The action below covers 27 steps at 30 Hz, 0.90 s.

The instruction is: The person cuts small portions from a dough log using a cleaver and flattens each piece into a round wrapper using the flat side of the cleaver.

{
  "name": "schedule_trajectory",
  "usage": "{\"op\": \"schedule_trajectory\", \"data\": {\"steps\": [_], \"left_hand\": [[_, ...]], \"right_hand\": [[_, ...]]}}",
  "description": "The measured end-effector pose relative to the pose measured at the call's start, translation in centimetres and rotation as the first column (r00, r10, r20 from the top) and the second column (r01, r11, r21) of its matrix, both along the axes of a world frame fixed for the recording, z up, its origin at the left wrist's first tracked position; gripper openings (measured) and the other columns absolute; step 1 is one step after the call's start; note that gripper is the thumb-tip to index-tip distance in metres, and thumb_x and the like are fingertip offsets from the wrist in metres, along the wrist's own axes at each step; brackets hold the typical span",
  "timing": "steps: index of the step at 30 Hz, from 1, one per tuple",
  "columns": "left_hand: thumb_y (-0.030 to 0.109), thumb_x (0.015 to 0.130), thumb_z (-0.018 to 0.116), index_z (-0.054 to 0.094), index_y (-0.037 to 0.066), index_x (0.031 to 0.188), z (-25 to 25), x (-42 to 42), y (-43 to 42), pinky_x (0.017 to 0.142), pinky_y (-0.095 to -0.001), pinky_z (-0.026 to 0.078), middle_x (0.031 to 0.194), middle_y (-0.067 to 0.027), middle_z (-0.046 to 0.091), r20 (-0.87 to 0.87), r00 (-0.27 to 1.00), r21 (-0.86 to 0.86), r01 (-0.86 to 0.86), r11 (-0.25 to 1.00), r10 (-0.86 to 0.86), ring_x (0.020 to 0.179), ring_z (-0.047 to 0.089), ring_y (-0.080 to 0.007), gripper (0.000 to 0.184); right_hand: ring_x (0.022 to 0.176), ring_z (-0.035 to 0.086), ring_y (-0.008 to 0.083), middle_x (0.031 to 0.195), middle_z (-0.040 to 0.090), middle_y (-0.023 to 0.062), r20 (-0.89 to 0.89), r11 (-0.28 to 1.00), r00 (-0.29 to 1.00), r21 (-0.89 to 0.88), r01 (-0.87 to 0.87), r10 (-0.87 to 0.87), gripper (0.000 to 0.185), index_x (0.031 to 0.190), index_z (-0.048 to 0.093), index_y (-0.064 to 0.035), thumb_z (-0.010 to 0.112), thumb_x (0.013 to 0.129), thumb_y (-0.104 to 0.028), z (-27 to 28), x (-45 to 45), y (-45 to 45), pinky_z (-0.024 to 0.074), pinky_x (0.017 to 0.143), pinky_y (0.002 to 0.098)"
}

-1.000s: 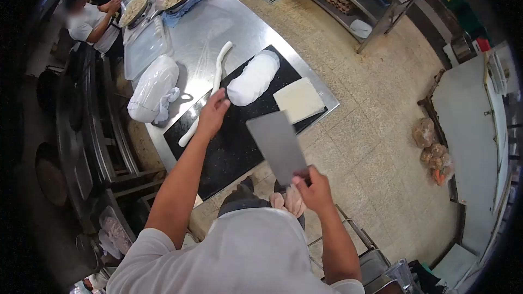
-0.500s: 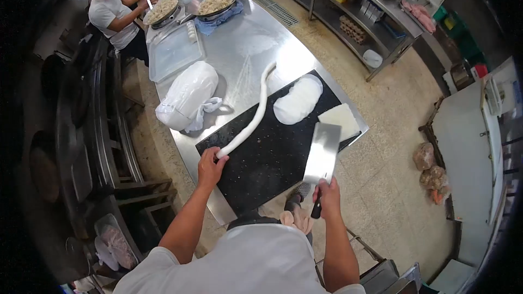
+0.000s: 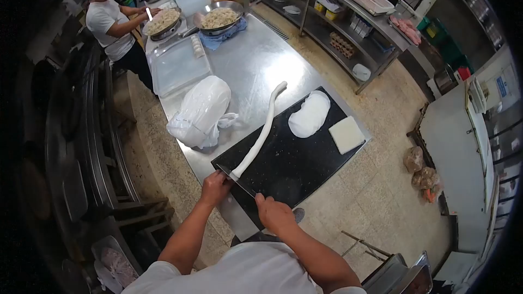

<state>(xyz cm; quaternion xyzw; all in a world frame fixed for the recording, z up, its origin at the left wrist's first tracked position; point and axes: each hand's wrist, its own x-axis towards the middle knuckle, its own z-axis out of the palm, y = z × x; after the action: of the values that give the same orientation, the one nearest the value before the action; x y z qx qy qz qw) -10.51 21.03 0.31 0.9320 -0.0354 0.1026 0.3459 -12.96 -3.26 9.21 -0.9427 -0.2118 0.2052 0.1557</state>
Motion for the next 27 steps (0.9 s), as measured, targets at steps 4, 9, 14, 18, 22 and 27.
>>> {"op": "schedule_trajectory", "data": {"steps": [4,9,14,18,22,27], "left_hand": [[0.017,0.087,0.075,0.068,0.005,0.101,2.8,-1.1,-0.3,0.072,-0.048,0.054,0.092,-0.0153,0.067,-0.091,0.996,-0.12,-0.026,0.992,0.015,0.08,0.065,-0.041,0.02],[0.028,0.093,0.07,0.068,0.006,0.076,4.1,-2.8,-1.8,0.069,-0.049,0.052,0.085,-0.0175,0.063,-0.134,0.991,0.225,0.023,0.974,0.007,0.081,0.063,-0.0371,0.028],[0.05,0.098,0.059,0.067,0.018,0.131,0.7,-5.5,-11.9,0.112,-0.0705,0.032,0.145,-0.0177,0.054,-0.155,0.867,0.58,0.468,0.667,-0.473,0.143,0.041,-0.0439,0.046],[0.064,0.101,0.043,0.039,0.032,0.16,1.3,-2.1,-16.4,0.117,-0.0764,0.014,0.169,-0.0139,0.025,-0.317,0.793,0.461,0.609,0.646,-0.521,0.156,0.017,-0.0462,0.067],[0.064,0.102,0.042,0.04,0.032,0.159,1.5,-0.1,-18.4,0.119,-0.074,0.012,0.169,-0.0124,0.027,-0.331,0.755,0.462,0.653,0.6,-0.567,0.156,0.018,-0.0439,0.066],[0.064,0.102,0.043,0.038,0.028,0.16,-0.8,0.3,-18.5,0.123,-0.0675,0.007,0.169,-0.0109,0.027,-0.217,0.849,0.361,0.528,0.769,-0.481,0.157,0.02,-0.0384,0.069]], "right_hand": [[0.086,0.072,0.0421,0.098,0.07,0.0232,-0.142,0.998,0.988,0.002,0.055,-0.054,0.021,0.111,0.057,-0.0036,0.047,0.104,-0.02,0.3,-1.8,-2.6,0.0574,0.074,0.0535],[0.089,0.068,0.0494,0.094,0.071,0.0248,-0.254,0.943,0.935,0.163,0.292,-0.246,0.024,0.103,0.06,-0.0027,0.059,0.099,-0.026,-2.6,-5.0,-10.7,0.0534,0.076,0.0555],[0.079,0.072,0.0404,0.089,0.072,0.0216,-0.264,0.804,0.84,0.26,0.535,-0.474,0.024,0.103,0.065,-0.0012,0.067,0.095,-0.023,-1.9,-6.9,-20.6,0.0548,0.072,0.0483],[0.066,0.064,0.0165,0.082,0.068,0.0092,-0.293,0.444,0.725,0.631,0.637,-0.623,0.027,0.108,0.066,-0.0012,0.062,0.101,-0.027,-0.4,-3.8,-25.1,0.0514,0.061,0.0328],[0.06,0.059,0.0127,0.077,0.061,0.0046,-0.29,0.16,0.637,0.819,0.552,-0.714,0.028,0.111,0.062,-0.0007,0.055,0.106,-0.027,-4.1,7.3,-24.9,0.0486,0.056,0.0297],[0.052,0.055,0.0156,0.07,0.056,0.0044,-0.781,-0.032,0.295,0.373,0.927,-0.551,0.019,0.102,0.053,-0.0082,0.053,0.106,-0.027,-9.0,11.5,-25.0,0.0466,0.048,0.0329]]}}
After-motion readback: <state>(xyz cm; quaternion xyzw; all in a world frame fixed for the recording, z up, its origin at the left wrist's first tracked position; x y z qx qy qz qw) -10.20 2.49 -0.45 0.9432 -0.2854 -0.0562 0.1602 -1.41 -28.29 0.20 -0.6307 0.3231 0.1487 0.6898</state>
